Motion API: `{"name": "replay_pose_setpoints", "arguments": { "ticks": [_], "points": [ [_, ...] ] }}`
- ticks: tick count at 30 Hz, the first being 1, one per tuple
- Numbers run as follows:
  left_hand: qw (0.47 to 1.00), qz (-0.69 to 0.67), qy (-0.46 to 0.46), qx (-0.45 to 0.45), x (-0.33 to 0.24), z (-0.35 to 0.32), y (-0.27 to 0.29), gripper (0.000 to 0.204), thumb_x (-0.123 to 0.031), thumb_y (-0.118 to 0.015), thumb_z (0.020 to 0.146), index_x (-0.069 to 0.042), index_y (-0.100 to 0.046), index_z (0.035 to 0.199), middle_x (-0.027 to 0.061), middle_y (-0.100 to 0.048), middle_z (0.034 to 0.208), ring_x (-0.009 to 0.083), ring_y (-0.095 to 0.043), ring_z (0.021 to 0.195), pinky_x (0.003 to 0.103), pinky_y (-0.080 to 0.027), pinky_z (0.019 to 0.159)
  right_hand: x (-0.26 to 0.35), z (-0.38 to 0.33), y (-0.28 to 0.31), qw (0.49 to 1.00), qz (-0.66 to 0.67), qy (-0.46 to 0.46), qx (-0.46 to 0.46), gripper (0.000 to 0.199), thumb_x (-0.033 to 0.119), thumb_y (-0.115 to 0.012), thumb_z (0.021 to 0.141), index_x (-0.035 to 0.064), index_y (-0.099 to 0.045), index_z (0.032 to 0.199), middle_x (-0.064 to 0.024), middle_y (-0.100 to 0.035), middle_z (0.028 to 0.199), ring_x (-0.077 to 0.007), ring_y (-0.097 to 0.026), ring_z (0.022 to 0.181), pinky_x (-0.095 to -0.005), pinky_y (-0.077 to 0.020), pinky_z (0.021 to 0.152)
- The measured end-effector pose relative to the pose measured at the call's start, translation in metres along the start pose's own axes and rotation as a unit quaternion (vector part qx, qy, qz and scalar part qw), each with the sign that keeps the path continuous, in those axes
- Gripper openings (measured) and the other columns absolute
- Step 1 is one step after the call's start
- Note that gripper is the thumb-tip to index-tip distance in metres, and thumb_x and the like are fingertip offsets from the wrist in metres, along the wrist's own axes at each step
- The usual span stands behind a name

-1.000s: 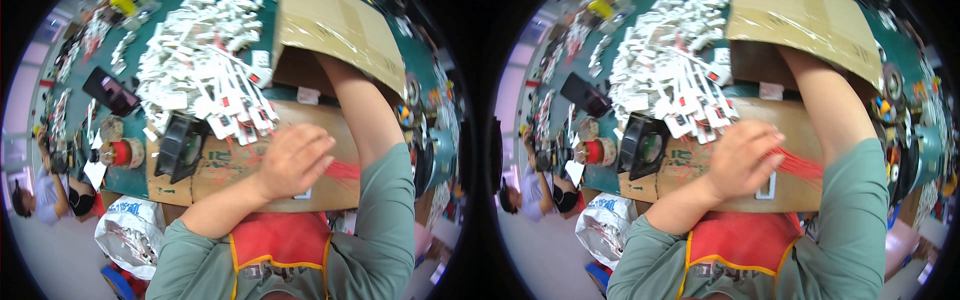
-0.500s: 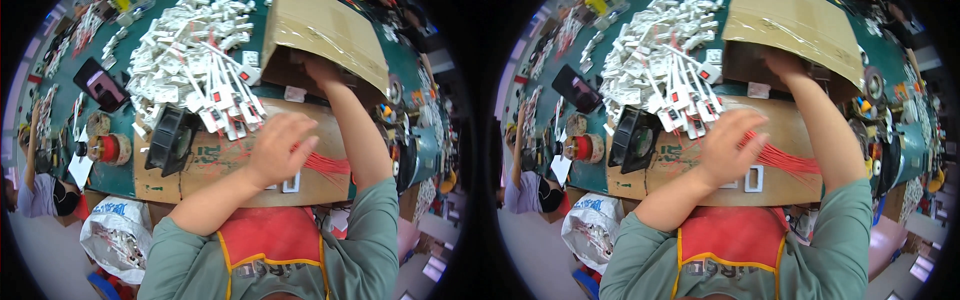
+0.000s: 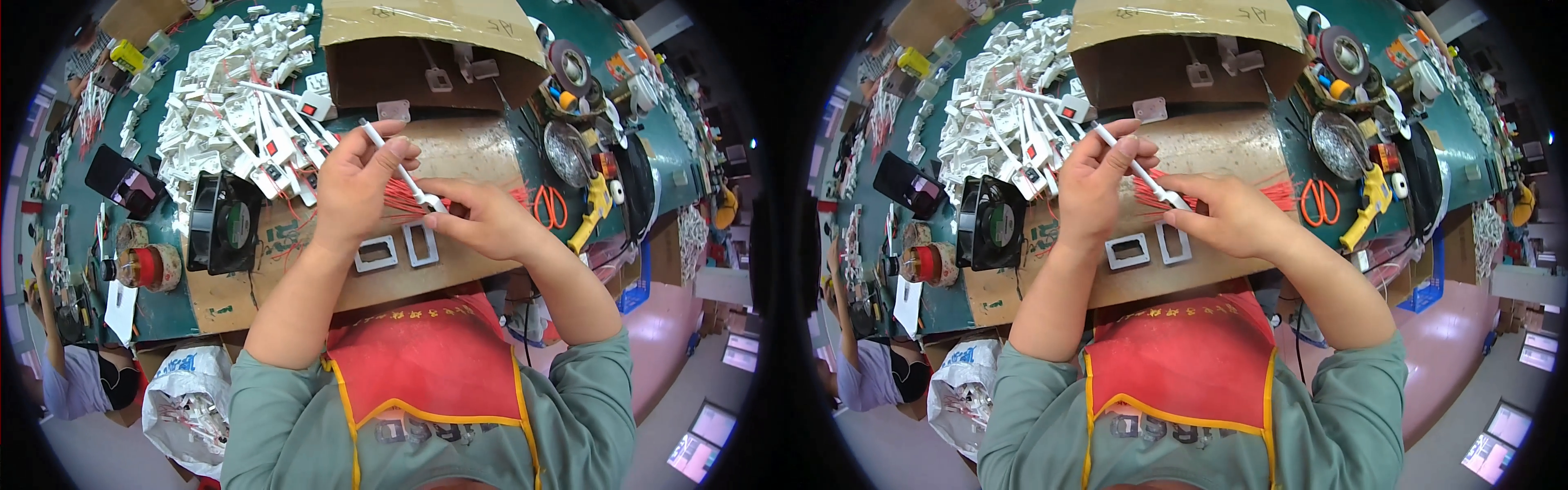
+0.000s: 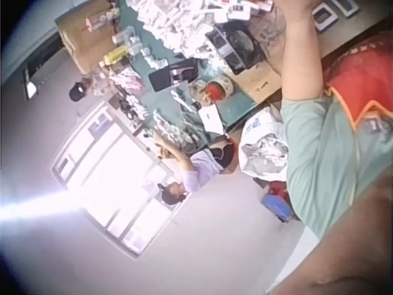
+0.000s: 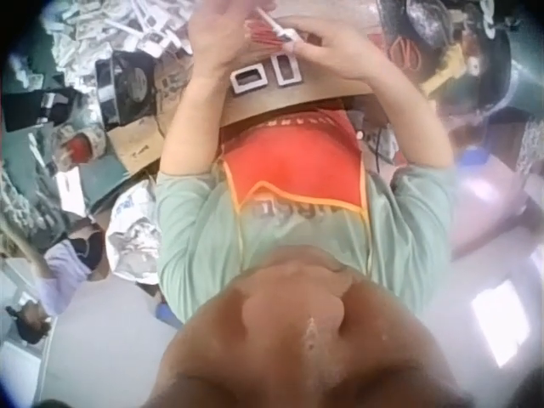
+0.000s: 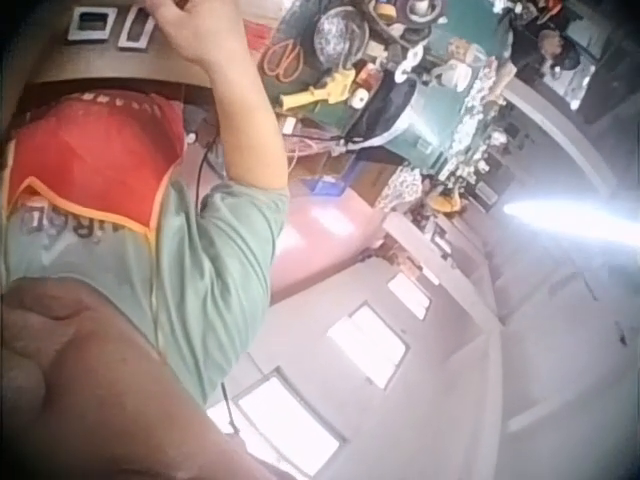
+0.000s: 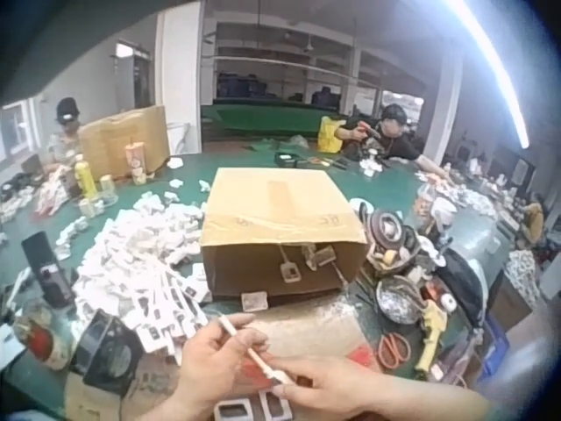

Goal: Assembling electrical switches by threading red wires through white plastic sleeves.

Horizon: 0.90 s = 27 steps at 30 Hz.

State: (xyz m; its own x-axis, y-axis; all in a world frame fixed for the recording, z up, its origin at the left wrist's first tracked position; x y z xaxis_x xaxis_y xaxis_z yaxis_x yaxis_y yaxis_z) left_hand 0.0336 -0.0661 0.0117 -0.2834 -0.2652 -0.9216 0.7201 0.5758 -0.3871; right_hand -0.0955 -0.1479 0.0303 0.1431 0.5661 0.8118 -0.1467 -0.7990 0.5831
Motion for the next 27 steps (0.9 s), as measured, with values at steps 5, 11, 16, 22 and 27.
{"name": "replay_pose_setpoints", "arguments": {
  "ticks": [5,11,16,22,27],
  "points": [
    [0.998,-0.054,-0.023,-0.004,-0.007,0.005,0.007,0.031,-0.015,-0.057,0.096,0.004,-0.054,0.119,0.0096,-0.066,0.089,0.0165,-0.064,0.083,0.027,-0.051,0.076,-0.015,-0.005,0.022,0.991,-0.005,-0.130,-0.016,0.037,0.027,-0.065,0.086,0.0059,-0.062,0.116,-0.0176,-0.064,0.097,-0.0292,-0.063,0.076,-0.0372,-0.0490,0.069],
    [0.995,-0.024,-0.093,-0.037,-0.024,0.002,0.020,0.034,-0.020,-0.048,0.100,0.003,-0.049,0.125,0.0036,-0.061,0.081,0.0110,-0.057,0.072,0.025,-0.047,0.068,-0.036,-0.005,0.023,0.936,-0.347,-0.049,-0.008,0.017,0.024,-0.065,0.081,0.0075,-0.067,0.087,-0.0126,-0.061,0.086,-0.0335,-0.063,0.080,-0.0427,-0.0509,0.072],
    [0.995,-0.073,-0.069,0.022,-0.003,0.005,0.003,0.031,-0.023,-0.047,0.101,-0.003,-0.052,0.124,-0.0013,-0.054,0.077,0.0050,-0.048,0.071,0.021,-0.042,0.065,-0.047,-0.013,0.022,0.938,-0.338,-0.078,0.013,0.013,0.018,-0.065,0.081,0.0060,-0.065,0.085,-0.0144,-0.060,0.088,-0.0361,-0.061,0.082,-0.0445,-0.0488,0.073],
    [0.995,-0.029,-0.092,0.000,-0.020,-0.009,0.011,0.028,-0.019,-0.049,0.100,-0.003,-0.054,0.123,-0.0018,-0.054,0.078,0.0039,-0.048,0.072,0.020,-0.043,0.066,-0.025,0.002,0.014,0.946,-0.316,-0.063,0.042,0.010,0.014,-0.062,0.084,0.0041,-0.063,0.085,-0.0155,-0.059,0.088,-0.0371,-0.059,0.082,-0.0445,-0.0472,0.073],
    [0.993,-0.038,-0.114,-0.008,-0.022,-0.004,0.008,0.027,-0.018,-0.051,0.098,0.000,-0.057,0.117,0.0011,-0.057,0.071,0.0072,-0.053,0.067,0.025,-0.045,0.061,-0.016,0.003,0.027,0.946,-0.318,-0.059,0.003,0.008,0.011,-0.058,0.087,0.0033,-0.061,0.087,-0.0163,-0.059,0.088,-0.0375,-0.059,0.082,-0.0447,-0.0468,0.070]
  ]
}}
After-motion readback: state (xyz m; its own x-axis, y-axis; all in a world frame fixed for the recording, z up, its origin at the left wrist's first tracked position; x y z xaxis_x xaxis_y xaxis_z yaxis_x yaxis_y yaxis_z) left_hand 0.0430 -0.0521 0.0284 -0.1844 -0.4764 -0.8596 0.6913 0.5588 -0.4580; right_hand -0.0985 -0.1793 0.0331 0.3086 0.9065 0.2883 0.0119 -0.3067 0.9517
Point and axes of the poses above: each hand's wrist, its own z-axis towards the middle knuckle, its own y-axis out of the back of the hand, x = y × z, the point moved 7 cm from there along z, towards the middle knuckle
